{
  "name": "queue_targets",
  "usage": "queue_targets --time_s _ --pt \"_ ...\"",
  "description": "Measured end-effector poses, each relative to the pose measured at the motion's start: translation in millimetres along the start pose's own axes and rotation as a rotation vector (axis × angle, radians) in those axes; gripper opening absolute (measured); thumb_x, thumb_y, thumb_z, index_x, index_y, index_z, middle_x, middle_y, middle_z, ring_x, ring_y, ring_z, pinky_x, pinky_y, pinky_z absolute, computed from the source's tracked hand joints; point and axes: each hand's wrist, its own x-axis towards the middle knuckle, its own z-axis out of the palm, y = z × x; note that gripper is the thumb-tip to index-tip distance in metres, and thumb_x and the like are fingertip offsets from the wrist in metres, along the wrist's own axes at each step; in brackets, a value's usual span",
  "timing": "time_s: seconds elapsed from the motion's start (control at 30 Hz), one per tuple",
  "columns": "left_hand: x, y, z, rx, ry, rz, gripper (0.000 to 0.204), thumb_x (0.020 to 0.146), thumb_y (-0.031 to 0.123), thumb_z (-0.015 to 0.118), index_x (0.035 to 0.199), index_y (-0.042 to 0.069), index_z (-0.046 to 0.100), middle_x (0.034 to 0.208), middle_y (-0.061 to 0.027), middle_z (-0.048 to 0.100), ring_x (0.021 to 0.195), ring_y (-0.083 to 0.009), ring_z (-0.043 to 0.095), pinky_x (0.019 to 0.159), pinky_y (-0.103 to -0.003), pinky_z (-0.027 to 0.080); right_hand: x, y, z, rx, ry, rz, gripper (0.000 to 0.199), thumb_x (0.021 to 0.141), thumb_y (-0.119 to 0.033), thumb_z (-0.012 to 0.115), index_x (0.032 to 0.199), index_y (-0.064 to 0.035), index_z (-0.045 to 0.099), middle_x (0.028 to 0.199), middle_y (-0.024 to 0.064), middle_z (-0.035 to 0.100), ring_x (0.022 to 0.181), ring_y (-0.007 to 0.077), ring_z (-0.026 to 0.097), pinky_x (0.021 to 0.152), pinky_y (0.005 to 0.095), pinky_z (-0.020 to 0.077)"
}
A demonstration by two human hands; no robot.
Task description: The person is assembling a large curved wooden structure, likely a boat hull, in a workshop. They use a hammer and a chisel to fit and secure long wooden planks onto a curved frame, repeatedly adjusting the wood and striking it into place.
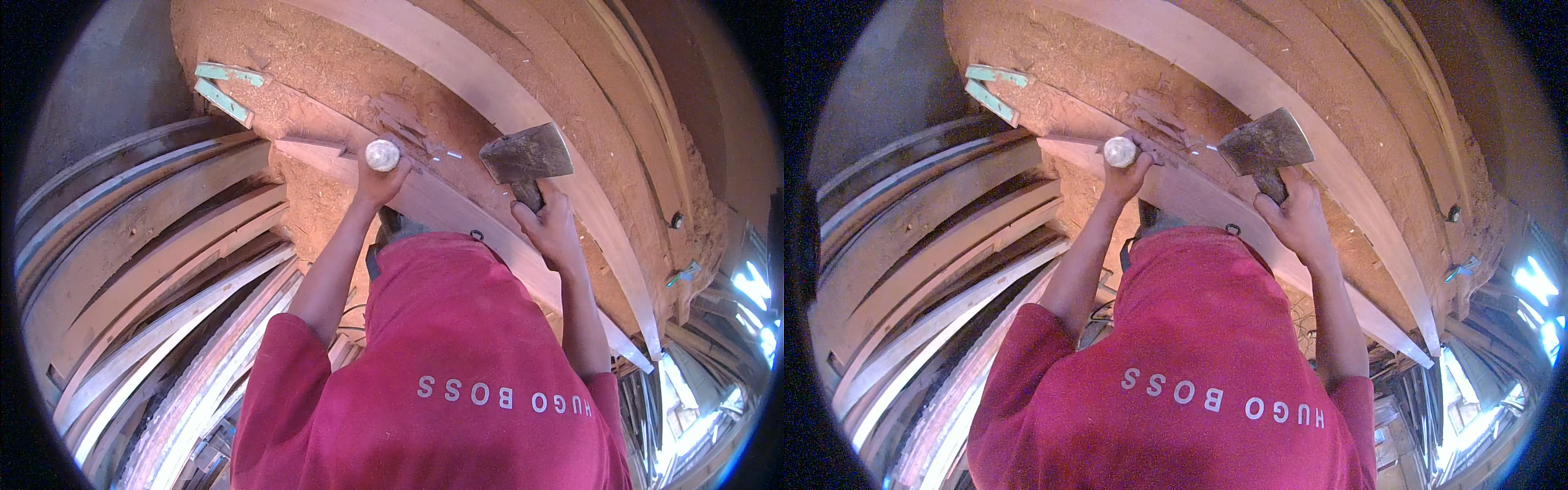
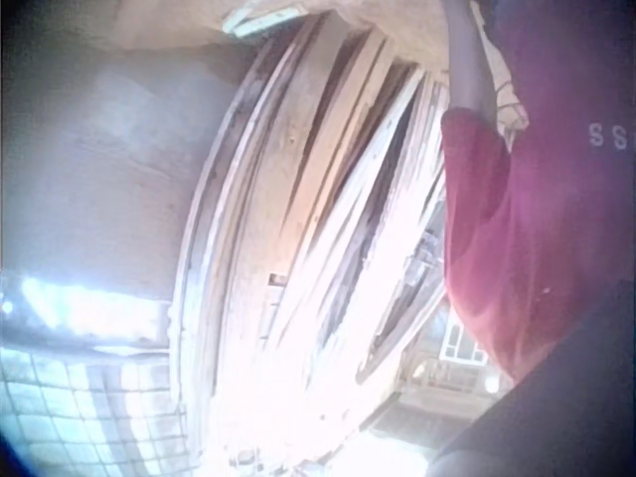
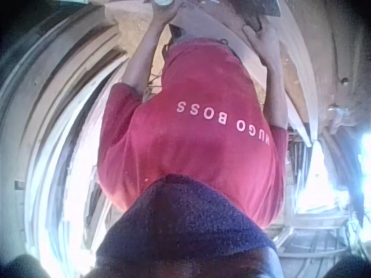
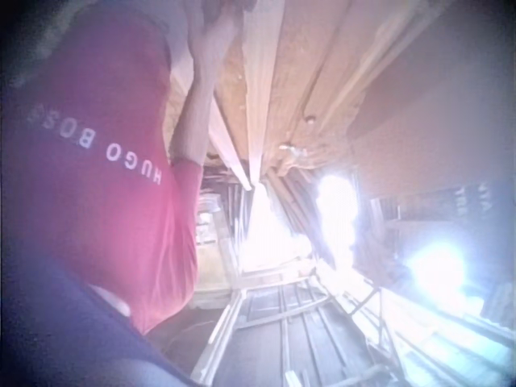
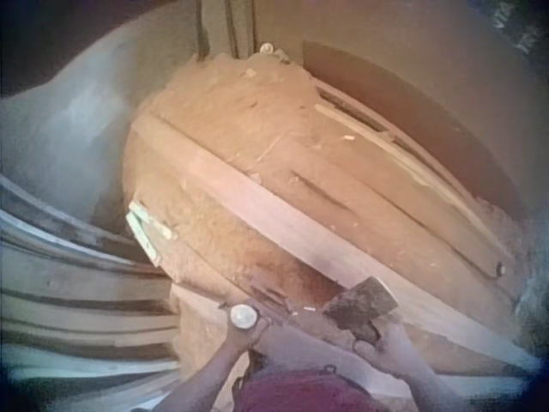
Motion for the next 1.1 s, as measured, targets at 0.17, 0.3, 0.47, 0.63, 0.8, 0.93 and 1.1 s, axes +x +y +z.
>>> queue_targets --time_s 0.17,0.3,0.47,0.63,0.8,0.93,1.1 --pt "4.8 9.1 2.1 -0.193 -0.038 0.000 0.014 0.077 0.000 0.066 0.081 0.005 0.054 0.076 0.0001 0.053 0.073 -0.0118 0.053 0.066 -0.028 0.046 -2.4 -20.0 -1.4 -0.029 -0.048 -0.016 0.029 0.078 -0.018 0.068 0.099 0.0012 0.061 0.074 0.0190 0.060 0.067 0.0317 0.061 0.064 0.0414 0.0476" --pt "6.0 11.3 2.2 -0.135 -0.062 -0.003 0.014 0.078 -0.002 0.066 0.082 0.005 0.054 0.076 0.0007 0.052 0.074 -0.0104 0.053 0.067 -0.028 0.046 -2.1 -35.2 -0.6 -0.007 -0.051 -0.075 0.030 0.078 -0.019 0.068 0.100 0.0016 0.061 0.076 0.0200 0.061 0.072 0.0342 0.062 0.067 0.0429 0.0486" --pt "2.8 9.3 4.6 -0.218 -0.045 -0.033 0.014 0.078 -0.004 0.064 0.082 0.005 0.054 0.076 0.0010 0.053 0.072 -0.0098 0.053 0.066 -0.027 0.046 -2.4 -41.0 1.2 -0.046 -0.073 -0.169 0.032 0.079 -0.021 0.069 0.100 0.0025 0.060 0.084 0.0259 0.065 0.083 0.0431 0.065 0.074 0.0480 0.0507" --pt "2.4 10.3 6.2 -0.244 -0.033 -0.010 0.014 0.078 -0.004 0.064 0.084 0.004 0.055 0.077 0.0008 0.053 0.072 -0.0098 0.054 0.064 -0.028 0.047 -4.3 -41.0 3.8 -0.059 -0.066 -0.246 0.032 0.080 -0.021 0.069 0.096 0.0038 0.059 0.083 0.0269 0.064 0.083 0.0445 0.064 0.074 0.0490 0.0505" --pt "2.9 8.5 3.3 -0.114 -0.109 0.038 0.013 0.079 -0.004 0.062 0.087 0.004 0.055 0.080 0.0006 0.054 0.075 -0.0110 0.054 0.068 -0.029 0.047 -4.5 -49.6 -0.1 -0.100 -0.124 -0.237 0.030 0.080 -0.021 0.068 0.094 0.0037 0.058 0.080 0.0271 0.064 0.079 0.0457 0.063 0.072 0.0507 0.0498" --pt "-3.3 0.0 9.5 -0.162 -0.066 -0.021 0.014 0.081 -0.001 0.066 0.091 0.004 0.057 0.091 -0.0027 0.060 0.092 -0.0145 0.059 0.080 -0.032 0.049 -4.7 -66.3 -7.3 -0.151 -0.147 -0.261 0.031 0.081 -0.023 0.067 0.095 0.0031 0.059 0.082 0.0275 0.064 0.081 0.0461 0.063 0.073 0.0518 0.0497" --pt "-6.2 -16.6 14.3 -0.003 -0.078 0.133 0.038 0.081 0.008 0.073 0.113 0.002 0.054 0.110 -0.0080 0.065 0.100 -0.0159 0.062 0.084 -0.033 0.052 -12.7 -92.6 -3.7 -0.133 -0.106 -0.454 0.031 0.082 -0.020 0.065 0.106 -0.0001 0.062 0.090 0.0259 0.065 0.084 0.0426 0.065 0.074 0.0493 0.0517"
